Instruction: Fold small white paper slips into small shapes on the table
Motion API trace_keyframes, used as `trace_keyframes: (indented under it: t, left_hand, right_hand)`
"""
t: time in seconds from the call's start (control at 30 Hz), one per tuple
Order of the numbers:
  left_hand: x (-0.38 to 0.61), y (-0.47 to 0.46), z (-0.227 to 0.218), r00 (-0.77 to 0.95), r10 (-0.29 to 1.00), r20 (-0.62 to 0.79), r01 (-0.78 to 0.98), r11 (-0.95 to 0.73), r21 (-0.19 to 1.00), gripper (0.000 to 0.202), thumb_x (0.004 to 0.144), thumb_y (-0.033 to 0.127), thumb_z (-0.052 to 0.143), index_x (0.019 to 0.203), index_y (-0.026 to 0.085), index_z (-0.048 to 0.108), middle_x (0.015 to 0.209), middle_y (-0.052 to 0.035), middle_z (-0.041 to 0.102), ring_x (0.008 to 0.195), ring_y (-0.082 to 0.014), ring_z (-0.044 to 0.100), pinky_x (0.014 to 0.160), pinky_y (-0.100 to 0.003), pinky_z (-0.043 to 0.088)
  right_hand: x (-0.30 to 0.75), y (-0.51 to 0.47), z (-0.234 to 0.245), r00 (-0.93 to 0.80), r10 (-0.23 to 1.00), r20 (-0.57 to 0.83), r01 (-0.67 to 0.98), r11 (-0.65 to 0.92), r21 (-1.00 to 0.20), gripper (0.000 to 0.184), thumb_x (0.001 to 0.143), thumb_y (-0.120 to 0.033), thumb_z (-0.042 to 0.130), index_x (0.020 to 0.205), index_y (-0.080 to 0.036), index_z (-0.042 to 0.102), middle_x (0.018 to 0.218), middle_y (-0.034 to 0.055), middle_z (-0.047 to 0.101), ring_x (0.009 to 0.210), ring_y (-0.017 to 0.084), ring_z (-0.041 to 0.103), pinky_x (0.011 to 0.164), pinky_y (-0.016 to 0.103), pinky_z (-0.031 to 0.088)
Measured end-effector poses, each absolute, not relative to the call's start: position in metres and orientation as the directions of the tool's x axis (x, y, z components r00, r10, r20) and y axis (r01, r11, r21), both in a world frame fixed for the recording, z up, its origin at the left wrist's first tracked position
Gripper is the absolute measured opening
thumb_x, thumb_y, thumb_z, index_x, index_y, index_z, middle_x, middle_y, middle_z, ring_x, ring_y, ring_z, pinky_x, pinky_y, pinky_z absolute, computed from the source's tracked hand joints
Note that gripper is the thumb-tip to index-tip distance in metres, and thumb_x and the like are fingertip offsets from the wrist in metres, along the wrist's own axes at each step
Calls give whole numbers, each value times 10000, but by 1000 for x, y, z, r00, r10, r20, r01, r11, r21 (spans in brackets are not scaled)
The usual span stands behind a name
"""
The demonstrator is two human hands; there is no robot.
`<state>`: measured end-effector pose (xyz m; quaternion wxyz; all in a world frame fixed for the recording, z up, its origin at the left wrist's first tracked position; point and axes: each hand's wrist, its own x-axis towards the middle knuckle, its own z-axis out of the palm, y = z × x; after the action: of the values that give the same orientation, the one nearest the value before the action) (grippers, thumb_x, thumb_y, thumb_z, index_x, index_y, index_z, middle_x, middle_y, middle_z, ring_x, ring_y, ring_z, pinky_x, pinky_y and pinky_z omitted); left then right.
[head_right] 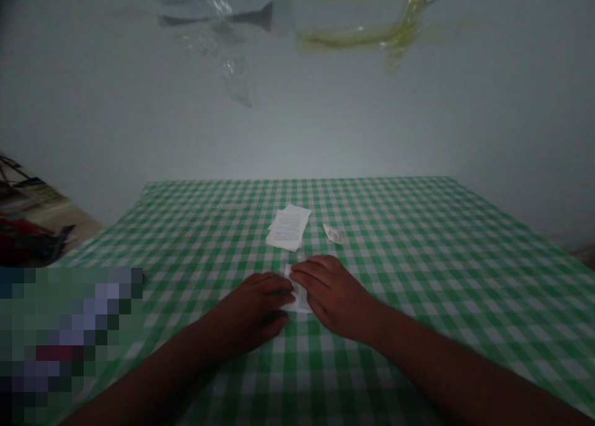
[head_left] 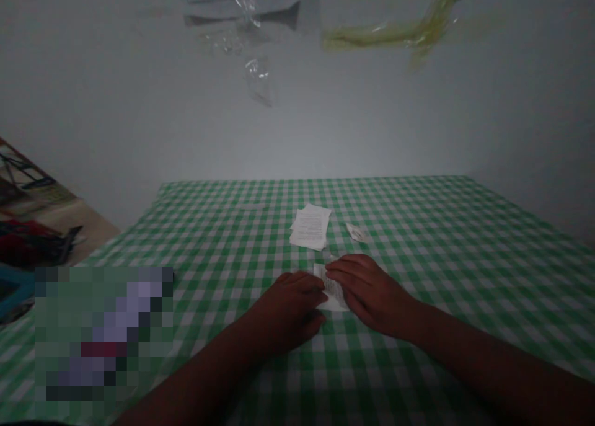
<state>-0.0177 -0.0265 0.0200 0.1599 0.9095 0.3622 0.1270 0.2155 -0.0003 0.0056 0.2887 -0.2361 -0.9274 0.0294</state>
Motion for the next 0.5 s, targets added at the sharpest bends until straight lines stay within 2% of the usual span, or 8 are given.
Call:
trace_keyframes:
  t: [0.13, 0.23, 0.37, 0.5]
  left_hand:
    - [-17, -25, 19, 703, 704, 102, 618, -675, 404, 284, 836, 201, 636, 1120, 198, 633, 1178, -76, 634, 1159, -256, 549, 1031, -438, 406]
    - [-17, -24, 21, 706, 701, 96, 607, -670, 428, 236, 871, 202, 593, 1102, 190, 639, 1161, -77, 631, 1126, -238, 563, 1043, -406, 418]
    - [-18, -23, 21, 679, 729, 92, 610, -628, 483, 221, 861, 103, 528, 1046, 175, 625, 1159, -66, 609, 1069, -189, 582, 1006, -333, 462]
    - [-19, -22, 15, 626, 769, 131, 638, -601, 481, 272, 828, 33, 510, 1043, 176, 595, 1149, -58, 601, 1070, -181, 559, 998, -334, 469]
  right_hand:
    - [214, -2, 4, -724, 466, 508, 419, 883, -214, 395, 929, -98, 448, 1317, -142, 508, 1300, 129, 594, 1238, 241, 518, 1036, 492, 466]
    - [214, -2, 2, -703, 483, 522, 415, 875, -249, 328, 933, -129, 468, 1250, -145, 552, 1243, 141, 612, 1198, 252, 546, 993, 483, 507]
    - [214, 0, 0, -714, 489, 501, 386, 872, -300, 247, 921, -115, 480, 1132, -129, 609, 1168, 147, 631, 1152, 242, 570, 965, 437, 529]
    - [215, 2, -2, -714, 501, 488, 378, 863, -334, 264, 927, -125, 477, 1157, -129, 607, 1206, 157, 616, 1170, 242, 559, 969, 430, 528]
